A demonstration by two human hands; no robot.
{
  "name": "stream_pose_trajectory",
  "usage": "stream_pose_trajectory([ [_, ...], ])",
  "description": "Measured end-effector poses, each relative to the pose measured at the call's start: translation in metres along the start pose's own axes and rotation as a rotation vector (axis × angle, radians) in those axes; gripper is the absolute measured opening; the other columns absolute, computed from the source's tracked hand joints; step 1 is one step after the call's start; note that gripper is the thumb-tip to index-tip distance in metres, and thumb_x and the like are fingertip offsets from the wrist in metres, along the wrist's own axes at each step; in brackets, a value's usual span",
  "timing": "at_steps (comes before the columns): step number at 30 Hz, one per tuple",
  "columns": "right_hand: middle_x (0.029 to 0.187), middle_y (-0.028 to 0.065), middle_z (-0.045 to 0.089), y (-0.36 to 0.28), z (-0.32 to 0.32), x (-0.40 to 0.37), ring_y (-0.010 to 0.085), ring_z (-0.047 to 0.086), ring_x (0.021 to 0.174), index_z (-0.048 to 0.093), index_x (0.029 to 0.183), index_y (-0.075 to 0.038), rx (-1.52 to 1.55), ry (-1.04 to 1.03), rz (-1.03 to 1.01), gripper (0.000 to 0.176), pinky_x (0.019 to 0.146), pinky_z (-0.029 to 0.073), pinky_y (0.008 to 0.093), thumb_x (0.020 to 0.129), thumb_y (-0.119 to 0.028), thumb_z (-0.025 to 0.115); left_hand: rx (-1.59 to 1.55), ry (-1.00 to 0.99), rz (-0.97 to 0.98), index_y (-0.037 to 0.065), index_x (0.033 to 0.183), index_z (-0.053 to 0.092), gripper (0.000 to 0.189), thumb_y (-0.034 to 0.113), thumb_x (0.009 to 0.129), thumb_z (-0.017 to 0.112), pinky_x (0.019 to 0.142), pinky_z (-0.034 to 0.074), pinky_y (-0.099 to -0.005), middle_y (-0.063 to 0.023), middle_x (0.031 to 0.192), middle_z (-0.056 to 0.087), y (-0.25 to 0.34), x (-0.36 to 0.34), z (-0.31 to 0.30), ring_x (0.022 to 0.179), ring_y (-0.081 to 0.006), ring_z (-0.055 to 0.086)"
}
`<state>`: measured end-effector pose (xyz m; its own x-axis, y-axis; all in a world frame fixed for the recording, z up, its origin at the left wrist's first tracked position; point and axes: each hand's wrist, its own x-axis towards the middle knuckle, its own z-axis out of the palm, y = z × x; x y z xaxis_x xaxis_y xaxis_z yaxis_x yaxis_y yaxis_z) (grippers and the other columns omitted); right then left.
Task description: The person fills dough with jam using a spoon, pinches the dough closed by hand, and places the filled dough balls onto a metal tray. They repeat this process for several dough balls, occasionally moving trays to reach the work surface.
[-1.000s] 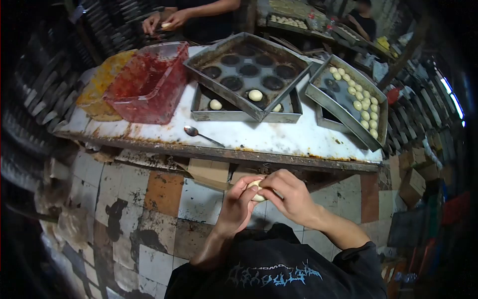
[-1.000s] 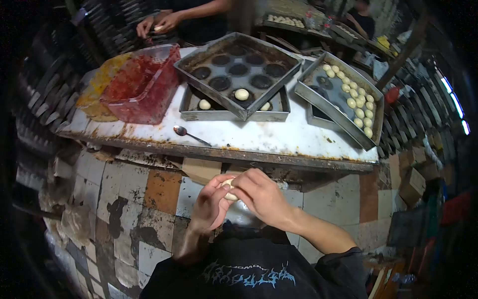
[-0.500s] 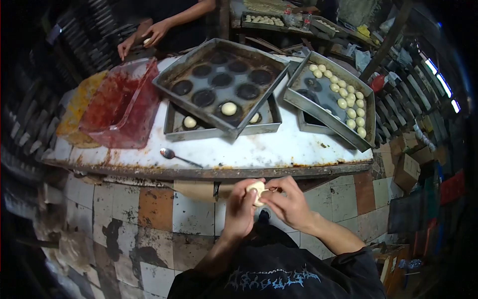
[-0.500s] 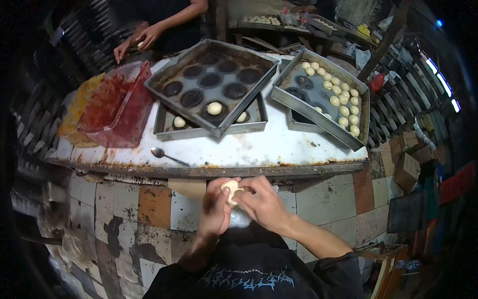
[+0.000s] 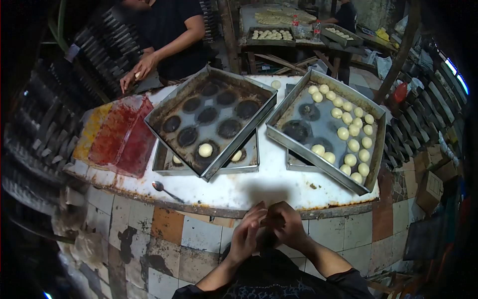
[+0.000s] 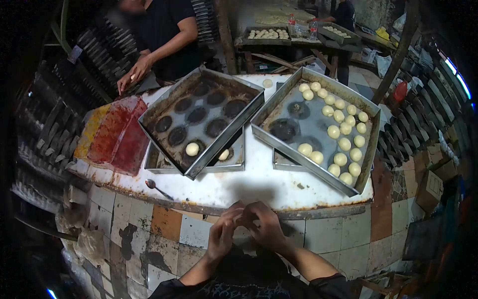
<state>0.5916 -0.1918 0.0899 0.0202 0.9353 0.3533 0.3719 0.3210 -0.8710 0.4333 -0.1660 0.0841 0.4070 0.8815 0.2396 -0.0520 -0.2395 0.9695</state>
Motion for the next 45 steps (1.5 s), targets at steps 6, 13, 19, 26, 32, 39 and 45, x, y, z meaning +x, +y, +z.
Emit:
stream_pose_trajectory([
  [6,0.094,0.0122,0.058,0.017,0.008,0.001,0.0254,0.061,0.08,0.055,0.099,-0.002,0.132,-0.081,0.036,0.025,0.073,0.05,0.0324,0.077,-0.003,0.068,-0.442,0.3,-0.146,-0.004,0.117,0.046,0.027,0.003,0.091,0.048,0.09,0.045,-0.0301,-0.0168,0.116,0.054,0.0,0.018,0.016,0.11,-0.0218,0.052],
  [13,0.096,0.0112,0.057,-0.001,0.039,0.015,0.0253,0.06,0.085,0.056,0.093,-0.003,-0.081,0.003,-0.016,0.023,0.071,0.051,0.0326,0.076,-0.008,0.071,-0.229,-0.037,0.042,-0.001,0.104,0.057,0.018,0.002,0.087,0.051,0.094,0.041,-0.0351,-0.0163,0.114,0.056,-0.021,0.007,-0.035,0.117,-0.0275,0.049],
  [19,0.1,0.0111,0.06,-0.007,0.097,0.02,0.017,0.062,0.091,0.051,0.105,0.001,0.277,-0.088,0.214,0.026,0.078,0.051,0.0294,0.081,0.003,0.061,-0.398,-0.045,-0.167,0.0,0.117,0.05,0.027,0.004,0.09,0.048,0.085,0.046,-0.0288,-0.0155,0.115,0.055,-0.01,0.01,-0.1,0.106,-0.0219,0.056],
  [26,0.092,0.0124,0.057,-0.044,0.157,0.037,0.0175,0.059,0.077,0.058,0.09,-0.001,-0.362,0.112,-0.033,0.015,0.067,0.048,0.0276,0.082,-0.012,0.067,-0.739,-0.038,-0.315,-0.003,0.11,0.052,0.021,0.009,0.092,0.05,0.084,0.044,-0.0272,-0.0128,0.11,0.056,-0.047,0.0,-0.147,0.099,-0.0152,0.053],
  [32,0.077,0.0114,0.056,-0.043,0.159,0.037,0.0218,0.057,0.066,0.06,0.103,-0.001,-0.077,0.148,0.317,0.025,0.06,0.047,0.0309,0.083,-0.015,0.066,-0.658,-0.171,-0.314,-0.005,0.108,0.053,0.02,0.001,0.091,0.047,0.093,0.04,-0.0265,-0.016,0.125,0.049,-0.039,0.009,-0.16,0.113,-0.0175,0.048],
  [39,0.077,0.0082,0.059,0.006,0.119,0.026,0.0163,0.058,0.064,0.06,0.099,0.001,-0.215,0.233,0.194,0.02,0.064,0.049,0.0267,0.083,-0.011,0.066,-0.332,-0.253,-0.385,-0.002,0.111,0.056,0.024,0.01,0.091,0.056,0.079,0.048,-0.0248,-0.0122,0.115,0.052,-0.074,0.044,-0.109,0.095,-0.0105,0.055],
  [45,0.087,0.0111,0.063,0.114,0.05,0.011,0.0162,0.06,0.08,0.061,0.089,0.004,-0.111,0.422,0.394,0.01,0.07,0.05,0.0286,0.085,-0.002,0.055,0.564,-0.249,0.309,0.01,0.124,0.051,0.047,0.017,0.079,0.066,0.091,0.041,-0.0357,-0.0165,0.116,0.051,-0.115,0.091,-0.024,0.11,-0.0309,0.049],
])
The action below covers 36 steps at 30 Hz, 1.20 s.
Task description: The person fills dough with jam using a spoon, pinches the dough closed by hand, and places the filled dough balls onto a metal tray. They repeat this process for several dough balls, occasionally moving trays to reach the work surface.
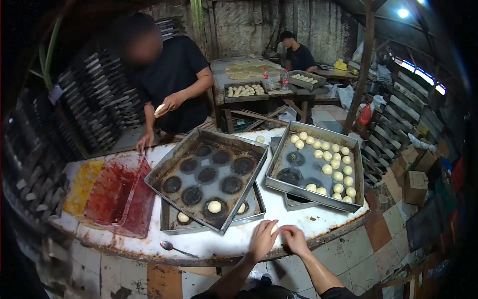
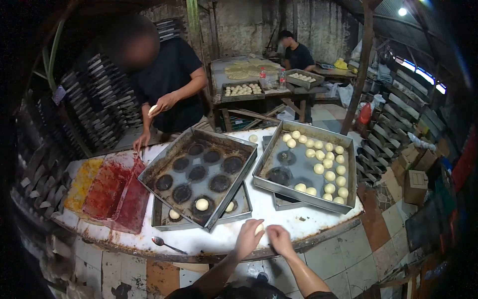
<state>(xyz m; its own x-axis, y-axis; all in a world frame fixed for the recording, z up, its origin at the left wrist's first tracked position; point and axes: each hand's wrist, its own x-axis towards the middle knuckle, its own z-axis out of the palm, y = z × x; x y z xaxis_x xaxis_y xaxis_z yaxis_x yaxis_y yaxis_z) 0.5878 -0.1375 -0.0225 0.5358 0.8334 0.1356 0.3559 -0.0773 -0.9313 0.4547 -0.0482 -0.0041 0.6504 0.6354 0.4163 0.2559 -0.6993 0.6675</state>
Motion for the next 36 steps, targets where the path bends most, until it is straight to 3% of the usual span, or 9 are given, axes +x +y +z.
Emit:
stream_pose_trajectory([
  [2,0.089,0.0163,0.061,0.025,-0.01,0.027,0.0261,0.059,0.08,0.062,0.092,0.003,-0.182,0.211,-0.166,0.015,0.075,0.048,0.0329,0.086,-0.007,0.053,0.139,-0.091,-0.08,0.012,0.124,0.049,0.05,0.021,0.078,0.067,0.089,0.042,-0.0369,-0.0157,0.116,0.051,0.002,0.006,0.012,0.109,-0.0313,0.049],
  [6,0.09,0.016,0.061,0.008,0.045,0.036,0.0301,0.059,0.085,0.06,0.097,-0.001,-0.006,-0.021,-0.202,0.019,0.078,0.047,0.0363,0.083,-0.012,0.059,-0.004,-0.122,-0.195,0.007,0.124,0.048,0.058,0.029,0.075,0.07,0.089,0.042,-0.0419,-0.0176,0.117,0.053,0.016,-0.002,-0.025,0.107,-0.0345,0.052],
  [8,0.091,0.0149,0.061,0.012,0.057,0.026,0.0289,0.059,0.088,0.062,0.093,-0.004,0.108,-0.105,-0.616,0.017,0.08,0.047,0.0363,0.082,-0.016,0.061,-0.04,-0.171,-0.326,0.004,0.123,0.05,0.057,0.031,0.076,0.07,0.089,0.043,-0.0407,-0.0186,0.119,0.053,0.027,-0.02,-0.065,0.106,-0.0345,0.053],
  [10,0.09,0.0135,0.061,0.016,0.039,0.015,0.0295,0.057,0.093,0.062,0.088,-0.006,-0.279,-0.262,-0.405,0.014,0.082,0.046,0.0393,0.08,-0.018,0.062,-0.105,-0.176,-0.447,0.005,0.121,0.053,0.053,0.035,0.08,0.066,0.091,0.043,-0.0385,-0.018,0.124,0.051,0.012,-0.071,-0.075,0.112,-0.0333,0.05],
  [13,0.083,0.0143,0.058,0.037,-0.005,0.035,0.0336,0.053,0.083,0.058,0.077,-0.004,-0.643,-0.316,-0.632,0.014,0.076,0.042,0.0438,0.078,-0.017,0.062,-0.15,-0.284,-0.609,0.003,0.123,0.051,0.055,0.037,0.081,0.065,0.095,0.041,-0.038,-0.0195,0.124,0.05,0.005,-0.095,-0.083,0.116,-0.032,0.048],
  [15,0.082,0.0144,0.057,0.009,0.013,0.057,0.0335,0.052,0.079,0.056,0.074,-0.003,-0.585,-0.05,-0.524,0.016,0.074,0.041,0.0433,0.081,-0.017,0.06,-0.221,-0.356,-0.675,0.004,0.125,0.05,0.059,0.038,0.081,0.067,0.099,0.038,-0.0387,-0.0204,0.122,0.052,0.021,-0.094,-0.089,0.118,-0.0315,0.047],
  [23,0.086,0.0129,0.06,-0.016,0.001,0.002,0.0328,0.055,0.087,0.06,0.095,-0.005,-0.885,-0.229,-0.512,0.02,0.08,0.045,0.0436,0.077,-0.013,0.058,-0.358,-0.631,-0.312,0.011,0.131,0.045,0.056,0.038,0.085,0.062,0.103,0.033,-0.0389,-0.0145,0.135,0.041,-0.003,-0.096,-0.17,0.126,-0.0265,0.04],
  [28,0.095,0.015,0.059,-0.11,-0.001,0.05,0.0287,0.057,0.092,0.063,0.1,-0.009,-0.562,-0.74,0.245,0.022,0.084,0.046,0.0381,0.08,-0.019,0.059,-0.462,-0.538,-0.123,0.009,0.125,0.052,0.051,0.029,0.081,0.067,0.098,0.039,-0.0363,-0.0135,0.13,0.048,-0.035,-0.112,-0.226,0.117,-0.0288,0.049],
  [36,0.072,0.0149,0.06,-0.243,0.121,0.184,0.0294,0.056,0.084,0.06,0.088,-0.002,-0.71,-0.564,-0.439,0.017,0.081,0.044,0.0348,0.082,-0.018,0.057,-0.826,-0.416,-0.26,0.008,0.129,0.048,0.049,0.023,0.086,0.064,0.102,0.034,-0.0357,-0.0146,0.132,0.046,-0.07,-0.154,-0.272,0.123,-0.028,0.043],
])
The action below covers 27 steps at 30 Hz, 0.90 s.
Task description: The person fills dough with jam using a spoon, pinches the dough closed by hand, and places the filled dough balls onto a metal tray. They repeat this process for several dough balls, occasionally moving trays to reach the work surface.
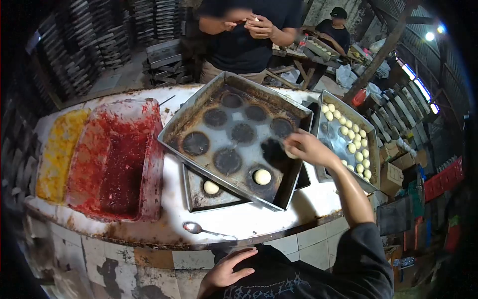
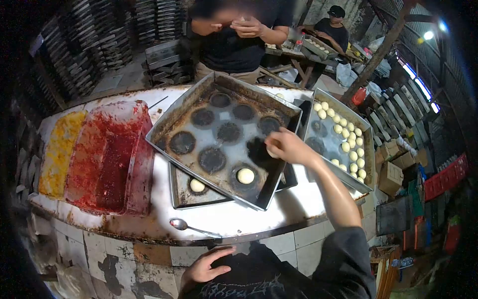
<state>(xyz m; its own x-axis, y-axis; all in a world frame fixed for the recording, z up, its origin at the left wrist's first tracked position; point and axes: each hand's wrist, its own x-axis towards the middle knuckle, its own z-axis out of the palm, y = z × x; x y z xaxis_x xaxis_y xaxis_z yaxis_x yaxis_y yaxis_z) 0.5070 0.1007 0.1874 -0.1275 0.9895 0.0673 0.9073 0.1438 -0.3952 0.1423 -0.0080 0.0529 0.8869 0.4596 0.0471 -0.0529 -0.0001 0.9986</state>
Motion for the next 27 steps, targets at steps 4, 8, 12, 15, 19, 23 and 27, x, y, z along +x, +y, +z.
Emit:
stream_pose_trajectory([
  [4,0.079,0.0186,0.062,0.069,0.09,0.056,0.0348,0.055,0.094,0.058,0.094,-0.001,-0.233,-0.242,0.16,0.028,0.088,0.041,0.0444,0.084,-0.028,0.057,0.18,-0.032,0.016,0.005,0.128,0.049,0.051,0.023,0.083,0.066,0.102,0.035,-0.0357,-0.0147,0.13,0.048,-0.003,-0.006,0.002,0.123,-0.0281,0.044],
  [8,0.105,0.0208,0.057,0.045,0.08,0.01,0.041,0.048,0.106,0.052,0.115,-0.003,-0.084,0.085,0.035,0.044,0.092,0.039,0.0467,0.086,-0.036,0.056,0.09,0.047,0.008,0.004,0.124,0.053,0.048,0.026,0.083,0.066,0.103,0.033,-0.0366,-0.0154,0.129,0.049,0.0,0.008,0.023,0.123,-0.028,0.044],
  [12,0.096,0.0164,0.058,0.083,-0.009,-0.06,0.0358,0.057,0.091,0.057,0.102,-0.004,-0.13,0.325,0.107,0.02,0.079,0.047,0.0418,0.086,-0.017,0.056,0.191,0.029,-0.12,0.004,0.126,0.05,0.052,0.028,0.082,0.066,0.103,0.034,-0.0376,-0.0143,0.131,0.047,0.007,0.048,0.066,0.123,-0.026,0.043],
  [15,0.102,0.0172,0.058,0.181,-0.047,-0.113,0.0351,0.057,0.095,0.059,0.103,-0.002,-0.414,0.012,0.158,0.022,0.081,0.047,0.0415,0.083,-0.008,0.052,0.119,-0.021,-0.082,0.007,0.127,0.049,0.05,0.026,0.084,0.065,0.106,0.029,-0.0371,-0.0105,0.134,0.045,0.002,0.085,0.108,0.129,-0.0239,0.037],
  [19,0.141,0.0108,0.038,0.358,-0.042,-0.169,0.0268,0.036,0.129,0.038,0.135,-0.006,-0.875,-0.171,0.026,0.049,0.1,0.039,0.0374,0.086,-0.011,0.04,0.222,-0.161,-0.128,0.011,0.133,0.043,0.054,0.031,0.087,0.062,0.104,0.03,-0.0429,-0.0148,0.134,0.043,0.004,0.126,0.168,0.127,-0.0292,0.038],
  [23,0.115,0.0208,0.051,0.347,-0.064,-0.191,0.0345,0.055,0.103,0.048,0.111,0.0,-0.58,-0.228,0.513,0.033,0.085,0.048,0.0427,0.082,-0.016,0.053,0.113,-0.143,-0.035,0.008,0.131,0.045,0.045,0.028,0.092,0.054,0.104,0.03,-0.0434,-0.012,0.132,0.047,0.02,0.144,0.194,0.126,-0.0291,0.038],
  [27,0.086,0.0162,0.056,0.26,-0.089,-0.218,0.0321,0.056,0.076,0.052,0.087,-0.002,0.081,0.168,0.324,0.029,0.068,0.045,0.0396,0.067,-0.015,0.068,0.301,-0.061,-0.006,0.004,0.127,0.049,0.039,0.024,0.094,0.051,0.099,0.037,-0.038,-0.0127,0.126,0.052,0.01,0.152,0.202,0.118,-0.0257,0.047],
])
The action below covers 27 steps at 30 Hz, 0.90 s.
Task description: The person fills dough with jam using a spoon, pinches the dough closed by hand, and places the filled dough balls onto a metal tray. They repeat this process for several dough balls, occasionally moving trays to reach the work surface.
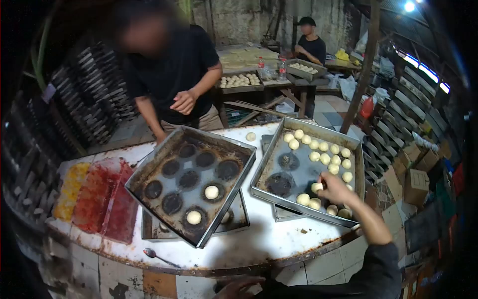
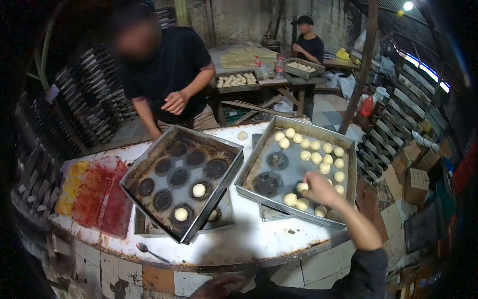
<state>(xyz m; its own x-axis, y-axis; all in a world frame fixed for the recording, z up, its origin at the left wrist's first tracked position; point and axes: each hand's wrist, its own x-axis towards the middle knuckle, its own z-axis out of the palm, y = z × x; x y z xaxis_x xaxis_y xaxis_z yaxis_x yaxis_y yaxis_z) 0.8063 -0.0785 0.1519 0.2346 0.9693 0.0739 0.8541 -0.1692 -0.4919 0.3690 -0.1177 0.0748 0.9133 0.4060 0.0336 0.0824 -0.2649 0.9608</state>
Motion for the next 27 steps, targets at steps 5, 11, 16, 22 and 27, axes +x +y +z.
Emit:
stream_pose_trajectory([
  [5,0.088,0.0138,0.053,-0.156,0.104,-0.098,0.0311,0.054,0.084,0.053,0.097,-0.003,0.243,0.342,-0.598,0.035,0.074,0.045,0.0396,0.07,-0.017,0.072,-1.361,0.508,-0.001,0.001,0.124,0.049,0.041,0.023,0.09,0.055,0.104,0.033,-0.0416,-0.016,0.129,0.048,0.018,0.013,0.024,0.123,-0.0307,0.043],
  [11,0.101,0.0104,0.058,-0.262,0.188,-0.184,0.0308,0.053,0.095,0.058,0.112,-0.007,0.566,-0.458,-1.036,0.034,0.094,0.039,0.0394,0.08,-0.016,0.066,-0.856,1.07,-0.112,-0.007,0.108,0.053,0.026,0.011,0.089,0.049,0.073,0.051,-0.0312,-0.0103,0.095,0.058,-0.005,-0.118,0.02,0.084,-0.0193,0.059],
  [16,0.1,0.0088,0.064,-0.38,0.295,-0.218,0.0212,0.058,0.092,0.062,0.103,-0.002,0.864,-0.278,-0.435,0.029,0.085,0.045,0.0331,0.095,-0.024,0.046,-0.844,1.269,0.239,-0.008,0.118,0.048,0.036,0.007,0.086,0.05,0.09,0.041,-0.0312,-0.0116,0.115,0.054,-0.047,-0.203,0.06,0.106,-0.0191,0.052],
  [22,0.105,0.0106,0.061,-0.437,0.341,-0.227,0.0219,0.057,0.097,0.059,0.109,-0.002,0.913,-0.373,-0.379,0.048,0.088,0.044,0.032,0.1,-0.038,0.029,-0.963,1.257,0.157,-0.009,0.128,0.041,0.048,0.005,0.083,0.051,0.102,0.034,-0.0375,-0.0174,0.125,0.049,0.004,-0.267,0.03,0.117,-0.0268,0.047],
  [27,0.095,0.0103,0.061,-0.449,0.349,-0.17,0.0188,0.057,0.09,0.061,0.102,0.0,1.03,-0.655,-0.157,0.043,0.079,0.044,0.0306,0.099,-0.035,0.035,-1.242,1.135,0.164,-0.01,0.128,0.039,0.05,0.01,0.083,0.046,0.106,0.031,-0.0399,-0.0216,0.129,0.046,-0.024,-0.286,-0.014,0.122,-0.0297,0.043],
])
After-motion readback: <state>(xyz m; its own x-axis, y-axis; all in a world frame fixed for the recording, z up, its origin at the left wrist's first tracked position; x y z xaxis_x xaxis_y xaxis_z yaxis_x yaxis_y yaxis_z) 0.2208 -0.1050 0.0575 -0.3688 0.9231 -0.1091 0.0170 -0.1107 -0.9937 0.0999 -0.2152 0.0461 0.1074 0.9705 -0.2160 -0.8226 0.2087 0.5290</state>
